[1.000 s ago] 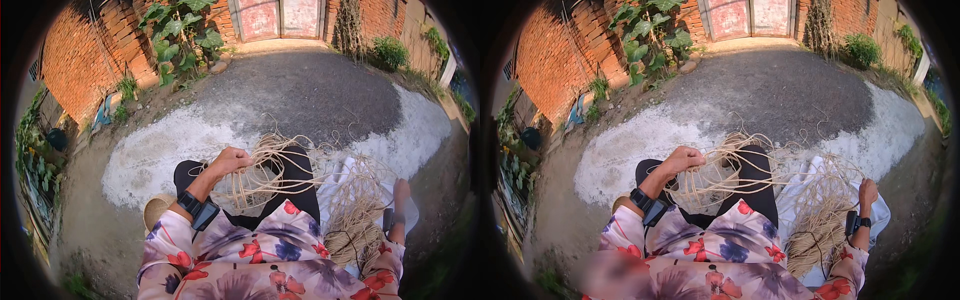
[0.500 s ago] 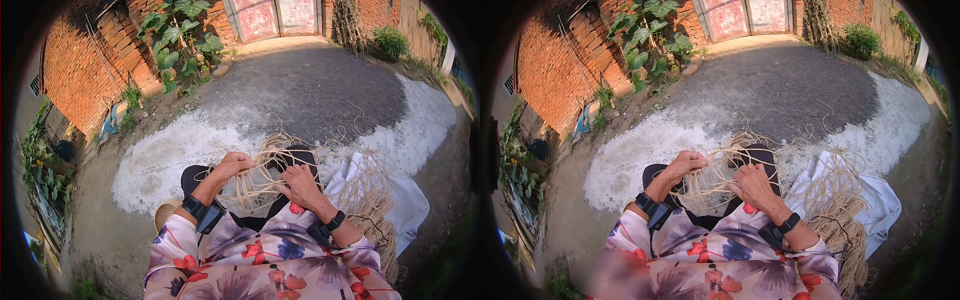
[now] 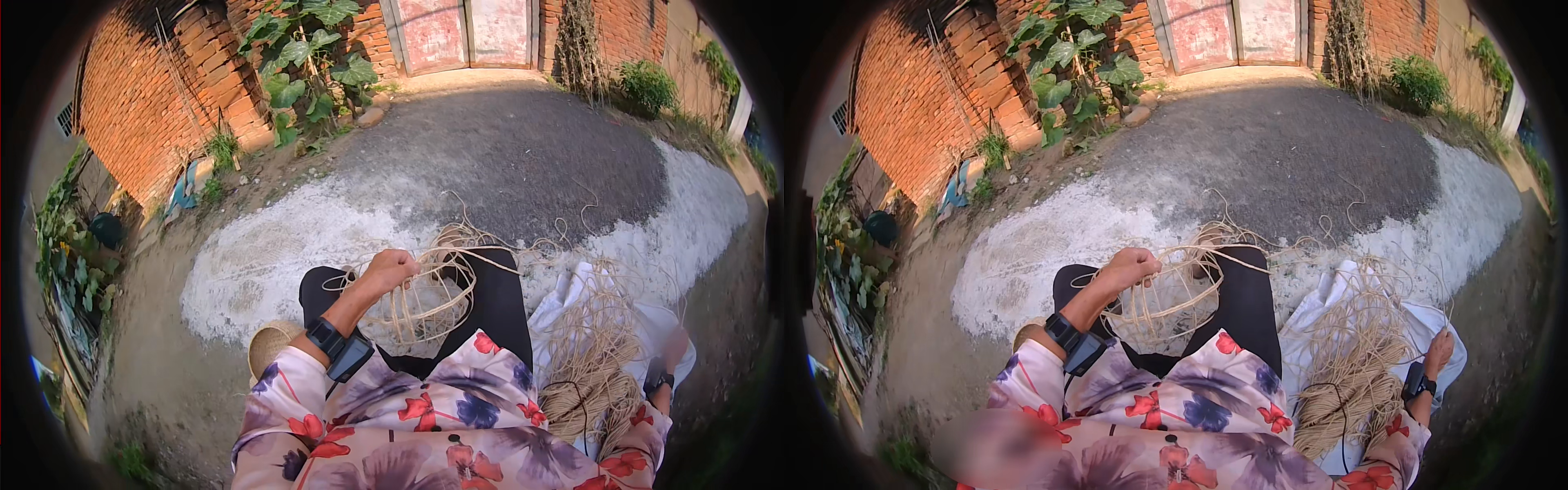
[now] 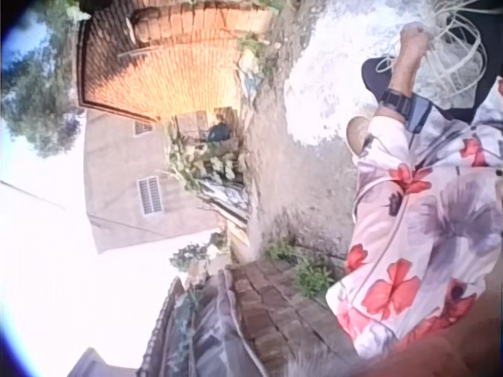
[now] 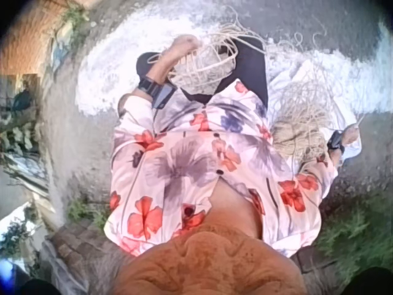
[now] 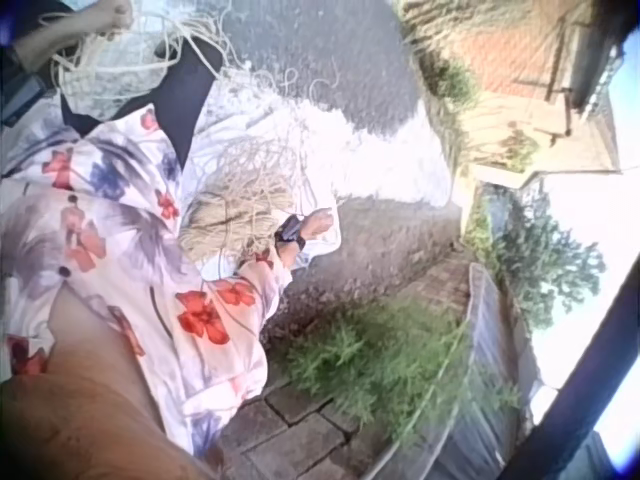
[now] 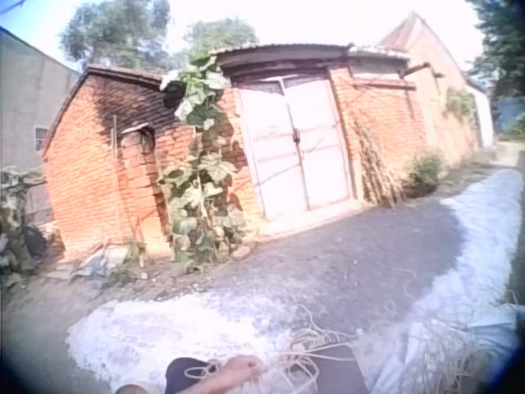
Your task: Weaving natural bamboo strips into a spherical basket frame.
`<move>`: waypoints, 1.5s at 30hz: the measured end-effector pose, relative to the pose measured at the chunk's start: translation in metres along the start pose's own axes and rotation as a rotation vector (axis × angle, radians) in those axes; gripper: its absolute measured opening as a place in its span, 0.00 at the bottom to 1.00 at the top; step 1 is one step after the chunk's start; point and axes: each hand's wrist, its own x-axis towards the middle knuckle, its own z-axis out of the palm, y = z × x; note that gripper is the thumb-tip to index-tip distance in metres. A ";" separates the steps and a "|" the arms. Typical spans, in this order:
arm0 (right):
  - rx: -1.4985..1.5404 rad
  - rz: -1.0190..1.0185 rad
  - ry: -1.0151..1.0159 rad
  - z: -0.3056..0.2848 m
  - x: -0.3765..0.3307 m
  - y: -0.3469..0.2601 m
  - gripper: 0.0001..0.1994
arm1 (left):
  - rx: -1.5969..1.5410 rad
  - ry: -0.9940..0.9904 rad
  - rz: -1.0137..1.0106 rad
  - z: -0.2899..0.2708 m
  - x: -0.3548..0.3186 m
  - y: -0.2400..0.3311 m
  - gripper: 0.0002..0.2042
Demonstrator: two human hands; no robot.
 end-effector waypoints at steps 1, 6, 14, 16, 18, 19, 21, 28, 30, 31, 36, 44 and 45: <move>-0.043 -0.143 -0.128 0.003 -0.008 0.030 0.18 | 0.050 0.007 0.014 0.002 0.000 0.000 0.10; 0.116 -0.235 -0.460 0.059 -0.068 -0.057 0.12 | 0.152 0.187 0.220 0.015 -0.008 -0.004 0.09; 1.177 -0.671 -0.950 -0.021 -0.230 -0.424 0.04 | 0.277 0.433 0.515 0.035 -0.022 -0.023 0.10; 1.228 -0.784 -1.067 -0.060 -0.261 -0.466 0.03 | 0.287 0.391 0.479 0.034 -0.020 -0.025 0.06; 0.903 -1.019 -1.013 -0.093 -0.268 -0.479 0.10 | 0.277 0.345 0.435 0.035 -0.017 -0.023 0.06; 0.906 -1.051 -1.037 -0.101 -0.274 -0.489 0.11 | 0.277 0.382 0.423 0.035 -0.017 -0.023 0.06; 0.862 -1.108 -1.025 -0.111 -0.283 -0.495 0.15 | 0.087 0.410 0.457 0.038 -0.017 -0.020 0.02; 0.512 -1.015 -0.973 -0.124 -0.291 -0.494 0.23 | 0.006 0.345 0.339 0.040 -0.012 -0.014 0.03; 0.569 -1.008 -0.996 -0.128 -0.288 -0.494 0.24 | 0.000 0.339 0.357 0.041 -0.010 -0.016 0.03; 0.564 -1.026 -1.031 -0.129 -0.285 -0.493 0.23 | -0.007 0.321 0.363 0.042 -0.010 -0.016 0.02; 0.500 -1.086 -1.138 -0.111 -0.272 -0.485 0.21 | 0.058 0.379 0.494 0.049 -0.012 -0.018 0.02; 0.830 -0.388 -1.612 -0.088 -0.256 -0.488 0.11 | 0.229 0.348 0.614 0.047 -0.027 -0.017 0.05; 0.838 -0.364 -1.652 -0.086 -0.253 -0.486 0.11 | 0.239 0.427 0.644 0.049 -0.027 -0.018 0.05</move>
